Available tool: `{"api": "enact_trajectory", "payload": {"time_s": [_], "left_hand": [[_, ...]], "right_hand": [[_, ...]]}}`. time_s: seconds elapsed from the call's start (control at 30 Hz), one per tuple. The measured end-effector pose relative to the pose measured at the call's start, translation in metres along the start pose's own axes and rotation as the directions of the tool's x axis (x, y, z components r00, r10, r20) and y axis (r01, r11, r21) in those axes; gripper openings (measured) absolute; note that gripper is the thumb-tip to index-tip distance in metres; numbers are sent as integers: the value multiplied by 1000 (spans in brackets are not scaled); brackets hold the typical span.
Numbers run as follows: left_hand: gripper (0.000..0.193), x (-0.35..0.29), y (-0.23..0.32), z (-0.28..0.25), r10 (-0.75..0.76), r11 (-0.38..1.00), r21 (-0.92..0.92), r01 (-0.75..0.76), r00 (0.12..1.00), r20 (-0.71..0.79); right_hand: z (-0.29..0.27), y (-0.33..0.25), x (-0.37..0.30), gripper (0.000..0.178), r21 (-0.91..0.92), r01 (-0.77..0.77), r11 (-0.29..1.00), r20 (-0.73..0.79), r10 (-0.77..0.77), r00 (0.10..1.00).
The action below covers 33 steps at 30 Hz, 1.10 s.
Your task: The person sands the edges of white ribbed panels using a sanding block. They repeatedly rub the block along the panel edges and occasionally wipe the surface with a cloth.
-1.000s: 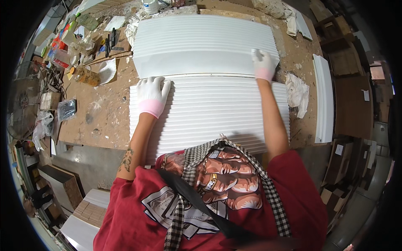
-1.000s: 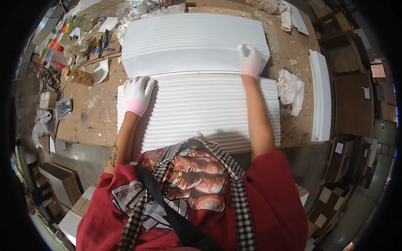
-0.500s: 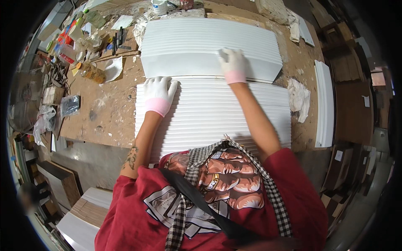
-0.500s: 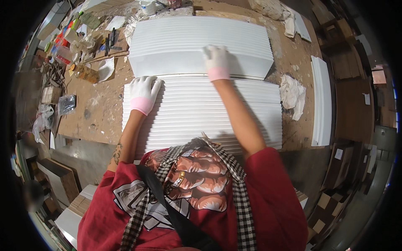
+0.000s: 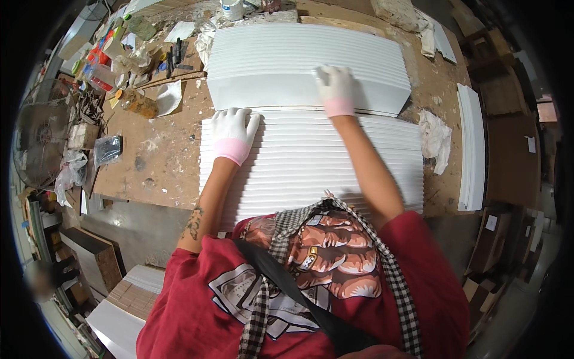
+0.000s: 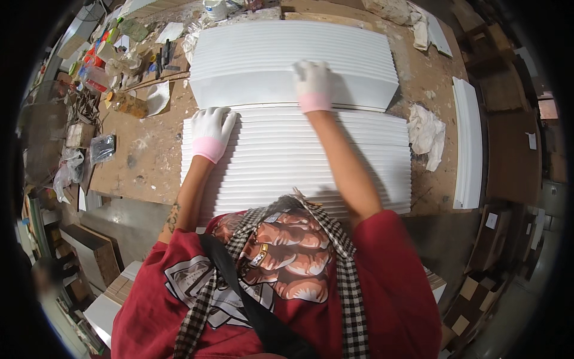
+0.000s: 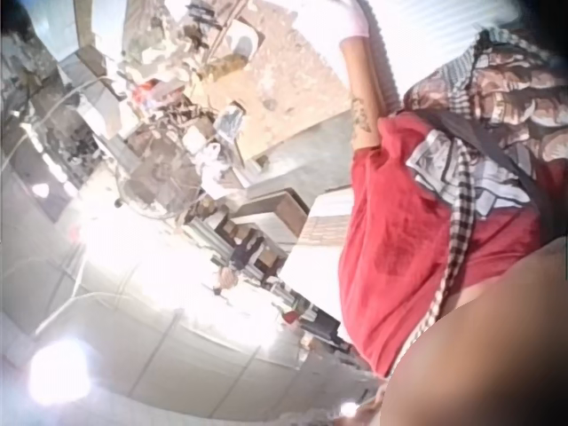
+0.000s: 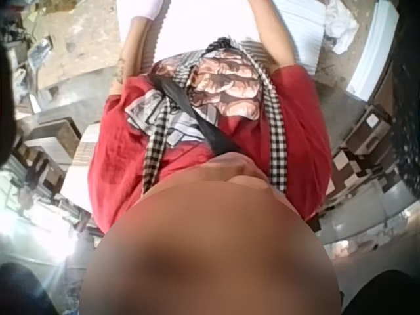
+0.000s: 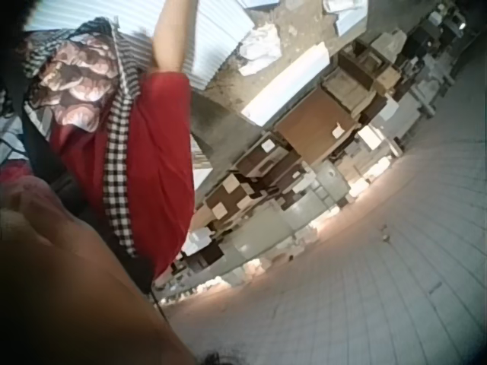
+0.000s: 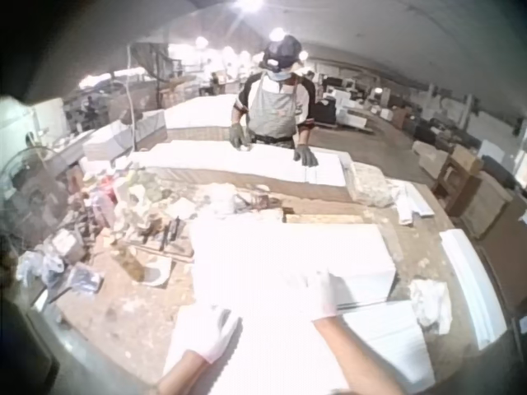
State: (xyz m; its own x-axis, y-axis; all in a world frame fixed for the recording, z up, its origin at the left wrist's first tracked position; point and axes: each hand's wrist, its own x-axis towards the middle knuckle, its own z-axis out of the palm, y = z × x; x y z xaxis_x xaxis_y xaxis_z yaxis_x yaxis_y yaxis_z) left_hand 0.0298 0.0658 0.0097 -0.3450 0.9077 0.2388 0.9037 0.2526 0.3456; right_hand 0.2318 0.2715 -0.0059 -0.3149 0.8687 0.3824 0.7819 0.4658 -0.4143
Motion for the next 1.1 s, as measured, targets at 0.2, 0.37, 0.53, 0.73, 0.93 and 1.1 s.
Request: {"api": "enact_trajectory", "payload": {"time_s": [0.2,0.37,0.53,0.73,0.93,1.1], "left_hand": [[38,-1,-3,4,-4,1000,28,4,1000,6],[39,0,-2,3,-8,1000,-2,8,1000,15],[38,-1,-1,1,4,1000,7,-4,1000,6],[36,-3,-2,1,11,1000,7,-11,1000,18],[36,2,-6,3,-23,999,25,21,998,57],[47,31,-9,16,32,998,-55,-35,997,-67]], "right_hand": [[-24,46,6,28,58,-103,993,-158,111,981],[18,-51,-4,29,164,90,982,14,-94,995],[17,-64,-8,30,112,82,990,85,-92,992],[-36,80,4,32,-127,-72,989,-22,70,997],[-76,226,17,34,-140,-241,960,-205,210,956],[-83,306,35,38,-120,-366,923,-256,327,910]]}}
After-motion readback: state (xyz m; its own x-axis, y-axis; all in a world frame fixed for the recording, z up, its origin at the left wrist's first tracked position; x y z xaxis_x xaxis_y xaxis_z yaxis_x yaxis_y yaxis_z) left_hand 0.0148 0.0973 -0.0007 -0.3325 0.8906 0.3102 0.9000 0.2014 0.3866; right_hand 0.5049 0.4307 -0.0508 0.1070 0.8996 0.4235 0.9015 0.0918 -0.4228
